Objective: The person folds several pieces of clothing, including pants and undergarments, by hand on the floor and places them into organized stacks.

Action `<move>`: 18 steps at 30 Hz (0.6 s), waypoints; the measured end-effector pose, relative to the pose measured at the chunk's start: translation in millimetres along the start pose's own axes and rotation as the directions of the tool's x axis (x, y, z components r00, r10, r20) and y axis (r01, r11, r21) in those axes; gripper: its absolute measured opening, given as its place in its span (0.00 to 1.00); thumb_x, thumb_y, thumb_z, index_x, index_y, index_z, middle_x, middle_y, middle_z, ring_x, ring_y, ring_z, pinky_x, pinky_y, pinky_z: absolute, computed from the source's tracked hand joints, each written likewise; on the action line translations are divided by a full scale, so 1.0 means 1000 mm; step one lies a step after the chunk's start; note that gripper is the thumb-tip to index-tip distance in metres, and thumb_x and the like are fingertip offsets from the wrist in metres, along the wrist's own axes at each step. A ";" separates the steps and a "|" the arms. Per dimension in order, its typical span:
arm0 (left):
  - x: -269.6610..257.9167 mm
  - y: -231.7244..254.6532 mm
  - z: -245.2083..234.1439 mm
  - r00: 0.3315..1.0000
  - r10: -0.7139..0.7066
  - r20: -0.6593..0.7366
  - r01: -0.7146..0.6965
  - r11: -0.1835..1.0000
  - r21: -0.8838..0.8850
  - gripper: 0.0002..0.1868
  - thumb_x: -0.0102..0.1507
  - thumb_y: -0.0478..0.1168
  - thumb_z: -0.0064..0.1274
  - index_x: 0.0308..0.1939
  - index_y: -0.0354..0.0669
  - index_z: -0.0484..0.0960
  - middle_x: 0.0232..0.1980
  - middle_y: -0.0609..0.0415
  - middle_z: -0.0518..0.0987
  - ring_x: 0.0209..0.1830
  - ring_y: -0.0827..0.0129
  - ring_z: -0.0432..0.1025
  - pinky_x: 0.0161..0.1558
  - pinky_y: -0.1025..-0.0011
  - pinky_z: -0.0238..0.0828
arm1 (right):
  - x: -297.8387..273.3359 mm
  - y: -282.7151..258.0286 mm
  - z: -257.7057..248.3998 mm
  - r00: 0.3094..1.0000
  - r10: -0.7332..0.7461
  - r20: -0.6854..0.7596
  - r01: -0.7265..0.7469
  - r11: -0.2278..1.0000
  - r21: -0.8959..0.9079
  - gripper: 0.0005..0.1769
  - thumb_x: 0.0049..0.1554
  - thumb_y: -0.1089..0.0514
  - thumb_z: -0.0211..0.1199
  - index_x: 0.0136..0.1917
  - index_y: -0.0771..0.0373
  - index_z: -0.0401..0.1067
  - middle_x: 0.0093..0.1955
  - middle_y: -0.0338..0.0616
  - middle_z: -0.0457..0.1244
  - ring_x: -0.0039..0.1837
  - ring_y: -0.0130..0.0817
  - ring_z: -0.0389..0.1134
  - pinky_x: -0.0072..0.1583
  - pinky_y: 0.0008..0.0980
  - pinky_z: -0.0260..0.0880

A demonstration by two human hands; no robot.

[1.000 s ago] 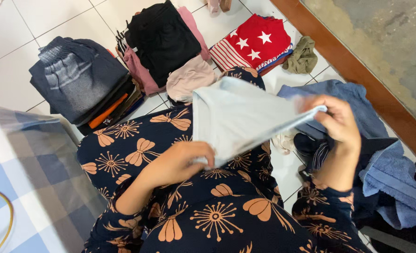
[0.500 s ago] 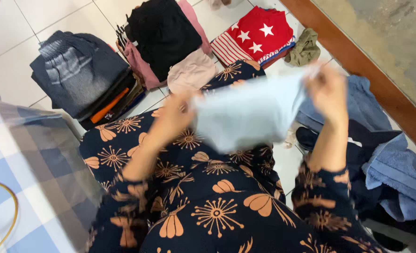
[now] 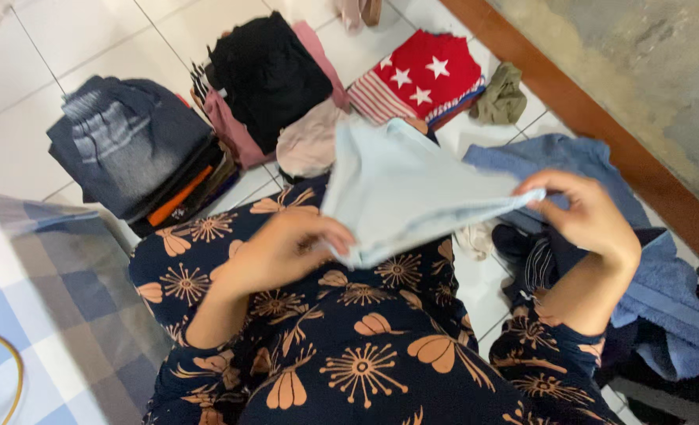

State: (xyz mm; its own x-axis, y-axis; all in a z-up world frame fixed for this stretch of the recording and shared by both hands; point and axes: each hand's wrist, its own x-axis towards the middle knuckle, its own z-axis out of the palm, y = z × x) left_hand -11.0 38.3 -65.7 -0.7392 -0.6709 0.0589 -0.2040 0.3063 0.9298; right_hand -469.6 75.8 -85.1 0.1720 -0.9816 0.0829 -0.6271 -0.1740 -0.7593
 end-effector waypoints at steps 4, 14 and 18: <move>-0.002 -0.031 0.023 0.976 -0.074 0.207 0.122 0.966 -0.229 0.16 0.60 0.28 0.57 0.50 0.43 0.83 0.45 0.58 0.86 0.47 0.78 0.81 0.48 0.79 0.79 | -0.011 0.029 0.008 0.962 0.148 0.228 -0.157 0.987 0.022 0.11 0.55 0.69 0.63 0.52 0.64 0.76 0.45 0.40 0.70 0.49 0.27 0.67 0.52 0.29 0.68; 0.044 -0.187 -0.034 0.839 -0.149 -0.523 -0.026 0.949 -0.313 0.18 0.58 0.29 0.55 0.53 0.40 0.79 0.44 0.60 0.78 0.38 0.80 0.71 0.40 0.79 0.70 | 0.136 0.034 0.092 0.860 -0.199 -0.469 0.135 0.977 -0.167 0.21 0.59 0.66 0.66 0.65 0.61 0.73 0.61 0.52 0.62 0.63 0.45 0.65 0.60 0.35 0.70; 0.090 -0.262 -0.037 0.745 -0.541 -0.390 0.557 0.826 -0.081 0.22 0.64 0.44 0.63 0.56 0.37 0.77 0.44 0.48 0.79 0.40 0.70 0.71 0.39 0.70 0.70 | 0.155 0.016 0.161 0.852 -0.185 -0.490 -0.052 0.901 -0.431 0.38 0.52 0.58 0.72 0.74 0.62 0.63 0.70 0.71 0.54 0.69 0.65 0.57 0.68 0.50 0.61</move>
